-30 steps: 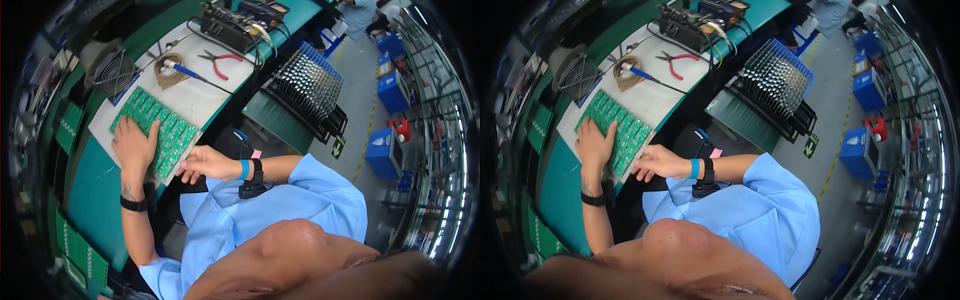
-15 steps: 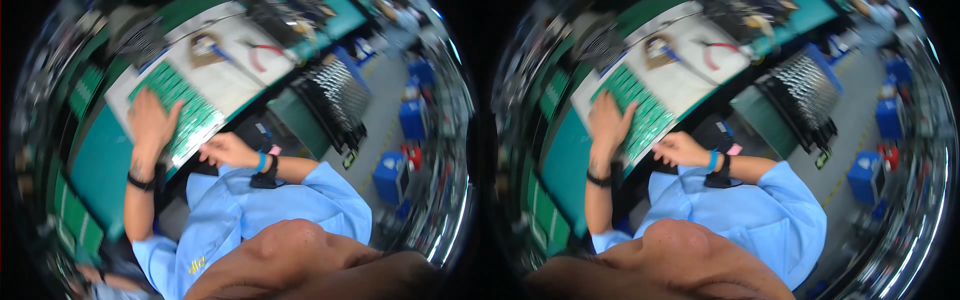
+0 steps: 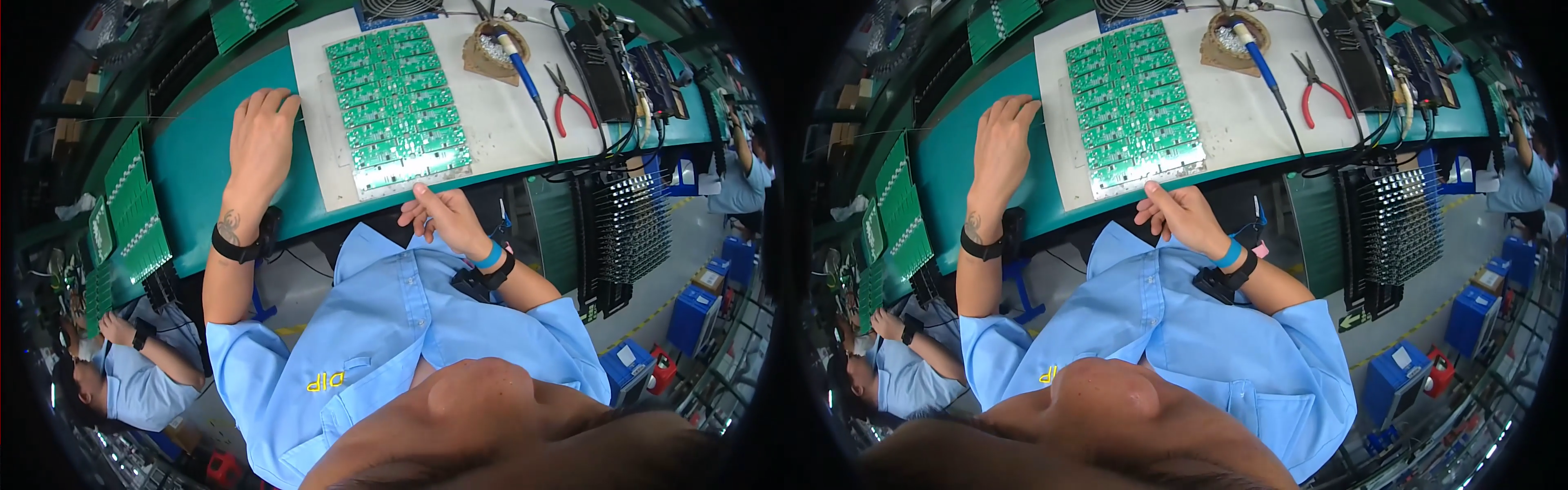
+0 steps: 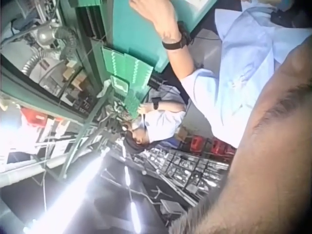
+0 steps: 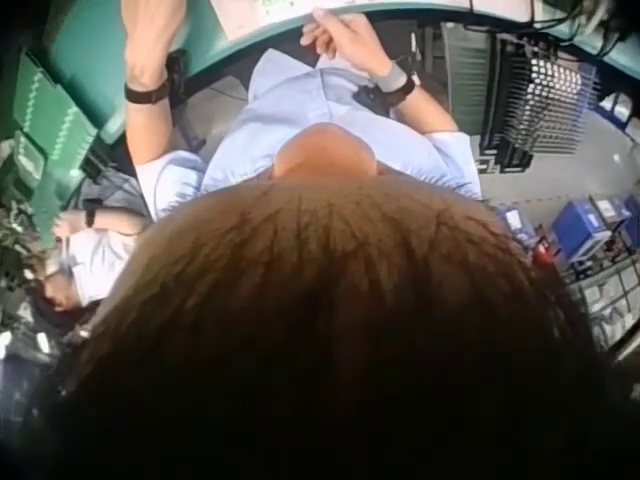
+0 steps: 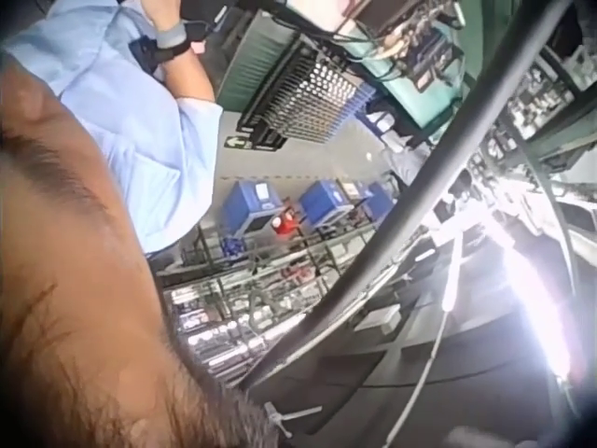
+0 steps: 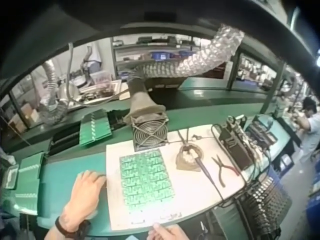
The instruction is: Soldering electronic components onto a printed circuit board at a factory workstation.
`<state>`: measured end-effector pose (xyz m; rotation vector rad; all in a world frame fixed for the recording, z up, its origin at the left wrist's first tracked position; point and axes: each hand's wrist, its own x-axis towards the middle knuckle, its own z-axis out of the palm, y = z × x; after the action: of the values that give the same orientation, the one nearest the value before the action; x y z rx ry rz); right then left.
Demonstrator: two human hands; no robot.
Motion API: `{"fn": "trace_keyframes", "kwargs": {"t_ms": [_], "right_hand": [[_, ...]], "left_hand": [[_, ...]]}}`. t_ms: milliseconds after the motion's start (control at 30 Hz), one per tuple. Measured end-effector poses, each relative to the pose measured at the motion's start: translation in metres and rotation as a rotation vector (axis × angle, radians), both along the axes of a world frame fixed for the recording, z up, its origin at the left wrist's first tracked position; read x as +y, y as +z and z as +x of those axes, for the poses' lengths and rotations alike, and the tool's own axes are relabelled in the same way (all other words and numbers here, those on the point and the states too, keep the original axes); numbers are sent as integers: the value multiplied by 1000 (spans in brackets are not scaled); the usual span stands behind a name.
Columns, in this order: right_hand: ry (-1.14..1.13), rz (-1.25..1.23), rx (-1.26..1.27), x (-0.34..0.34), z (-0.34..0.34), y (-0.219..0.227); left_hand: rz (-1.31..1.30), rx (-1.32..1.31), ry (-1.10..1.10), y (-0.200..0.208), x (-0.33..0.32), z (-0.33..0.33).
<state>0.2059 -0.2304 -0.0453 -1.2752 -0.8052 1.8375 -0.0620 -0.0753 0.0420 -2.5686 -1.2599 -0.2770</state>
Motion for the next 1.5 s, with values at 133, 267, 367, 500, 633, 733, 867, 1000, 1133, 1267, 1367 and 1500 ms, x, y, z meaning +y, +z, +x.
{"fn": "trace_keyframes", "kwargs": {"t_ms": [133, 267, 367, 500, 633, 733, 867, 1000, 1133, 1267, 1367, 1500], "right_hand": [[326, 83, -7, -6, 21, 23], [62, 263, 188, 4, 66, 53], [-340, 344, 457, 34, 74, 60], [-710, 218, 566, 75, 65, 59], [-623, 365, 802, 99, 94, 12], [-697, 432, 630, 99, 95, 13], [-796, 614, 415, 83, 88, 41], [-749, 842, 221, 52, 81, 38], [-523, 969, -68, 9, 65, 36], [-326, 994, -131, -14, 36, 32], [-289, 977, -119, -21, 26, 27], [-294, 994, -117, -16, 28, 25]], "left_hand": [[-32, 15, 58, -11, 4, -14], [-206, -28, 161, -4, 3, -20], [-160, -157, 171, 11, -3, -14], [-313, -504, 77, 26, -28, 6], [-667, -798, -13, 26, -70, 23], [-838, -888, -11, 12, -94, 32], [-1111, -1005, 62, 4, -120, 37], [-1084, -961, -140, -15, -138, 57], [-916, -1012, -67, -19, -144, 82], [-745, -1088, -134, -25, -140, 101], [-699, -1061, -205, -23, -137, 105], [-634, -1049, -205, -21, -134, 105]]}}
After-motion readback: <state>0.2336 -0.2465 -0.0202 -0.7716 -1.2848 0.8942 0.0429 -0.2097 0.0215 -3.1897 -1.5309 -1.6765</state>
